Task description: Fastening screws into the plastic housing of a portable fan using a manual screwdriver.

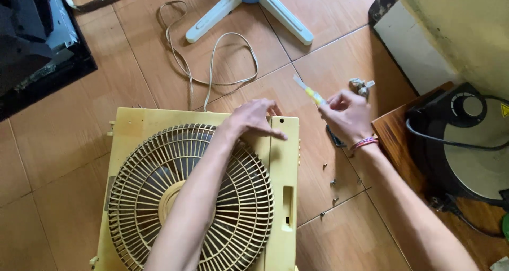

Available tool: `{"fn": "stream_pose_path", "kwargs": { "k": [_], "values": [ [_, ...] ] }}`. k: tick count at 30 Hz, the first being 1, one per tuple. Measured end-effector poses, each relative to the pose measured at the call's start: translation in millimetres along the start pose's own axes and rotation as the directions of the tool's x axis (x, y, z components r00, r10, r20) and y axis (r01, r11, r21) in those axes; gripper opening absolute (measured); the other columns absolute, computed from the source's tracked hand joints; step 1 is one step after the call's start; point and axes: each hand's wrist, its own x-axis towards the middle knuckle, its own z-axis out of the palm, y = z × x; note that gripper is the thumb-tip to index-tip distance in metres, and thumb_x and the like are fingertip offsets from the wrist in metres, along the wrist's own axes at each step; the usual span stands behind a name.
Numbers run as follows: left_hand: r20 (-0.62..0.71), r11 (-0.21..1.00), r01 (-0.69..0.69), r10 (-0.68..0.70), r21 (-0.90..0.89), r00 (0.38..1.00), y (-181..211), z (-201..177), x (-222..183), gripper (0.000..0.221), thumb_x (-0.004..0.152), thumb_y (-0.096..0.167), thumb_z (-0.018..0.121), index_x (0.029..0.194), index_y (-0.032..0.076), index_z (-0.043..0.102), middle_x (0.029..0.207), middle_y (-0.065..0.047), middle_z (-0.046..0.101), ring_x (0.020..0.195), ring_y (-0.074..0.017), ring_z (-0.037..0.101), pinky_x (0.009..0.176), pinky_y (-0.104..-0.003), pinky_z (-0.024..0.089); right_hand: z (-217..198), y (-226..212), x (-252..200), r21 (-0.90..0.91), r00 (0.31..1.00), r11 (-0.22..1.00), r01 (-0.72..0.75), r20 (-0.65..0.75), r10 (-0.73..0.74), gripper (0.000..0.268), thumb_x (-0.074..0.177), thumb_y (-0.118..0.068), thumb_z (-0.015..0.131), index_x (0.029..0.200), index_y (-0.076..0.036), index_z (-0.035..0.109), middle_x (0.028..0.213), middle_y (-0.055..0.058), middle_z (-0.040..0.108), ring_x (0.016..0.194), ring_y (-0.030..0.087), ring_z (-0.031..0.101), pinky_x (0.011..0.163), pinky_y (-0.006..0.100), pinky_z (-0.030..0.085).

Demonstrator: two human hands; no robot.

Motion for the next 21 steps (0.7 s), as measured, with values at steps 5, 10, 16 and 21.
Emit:
{"fn": "stream_pose_path", "kwargs": {
  "k": [5,10,16,21],
  "values": [
    [-0.007,0.987,0.031,-0.030,0.160,1.000,22,14,-7,0.078,0.056,0.067,0.086,0.118,0.023,0.070,0.121,-0.003,0.068,0.124,-0.0298,0.060,0.103,-0.062,0.047,35,62,-8,-0.088,1.000,0.996,0.005,-0.030,-0.008,0.020,0.074,-0.020,0.080,0.067,-0.012,0.063,0.082,0.007,0.074,0.071,0.022,0.074,0.064,0.035,0.057],
    [-0.055,0.966,0.058,-0.045,0.254,0.997,33,36,0,0.090,0.056,0.066,0.090,0.124,0.013,0.064,0.128,-0.008,0.062,0.127,-0.0326,0.053,0.104,-0.071,0.041,51,67,-20,-0.250,0.999,0.968,-0.011,0.032,0.019,0.020,0.076,-0.030,0.077,0.068,-0.016,0.066,0.069,0.005,0.071,0.075,0.030,0.075,0.072,0.041,0.059],
    [-0.101,0.964,0.142,-0.122,0.225,0.987,53,29,-5,0.072,0.083,0.076,0.051,0.120,0.015,0.064,0.127,-0.009,0.061,0.129,-0.0279,0.053,0.109,-0.062,0.039,48,69,-17,-0.266,0.990,0.963,-0.033,0.121,0.067,0.015,0.079,-0.030,0.074,0.086,-0.017,0.071,0.081,0.004,0.077,0.083,0.024,0.076,0.076,0.040,0.059],
    [-0.071,0.921,0.275,-0.265,0.277,0.962,44,40,9,0.067,0.092,0.061,0.025,0.106,0.020,0.077,0.121,-0.009,0.071,0.123,-0.0254,0.061,0.109,-0.053,0.035,44,68,-18,-0.295,0.978,0.954,-0.055,0.179,0.112,0.019,0.080,-0.031,0.075,0.096,-0.020,0.074,0.084,0.002,0.078,0.081,0.023,0.077,0.075,0.037,0.059]
  ]
}}
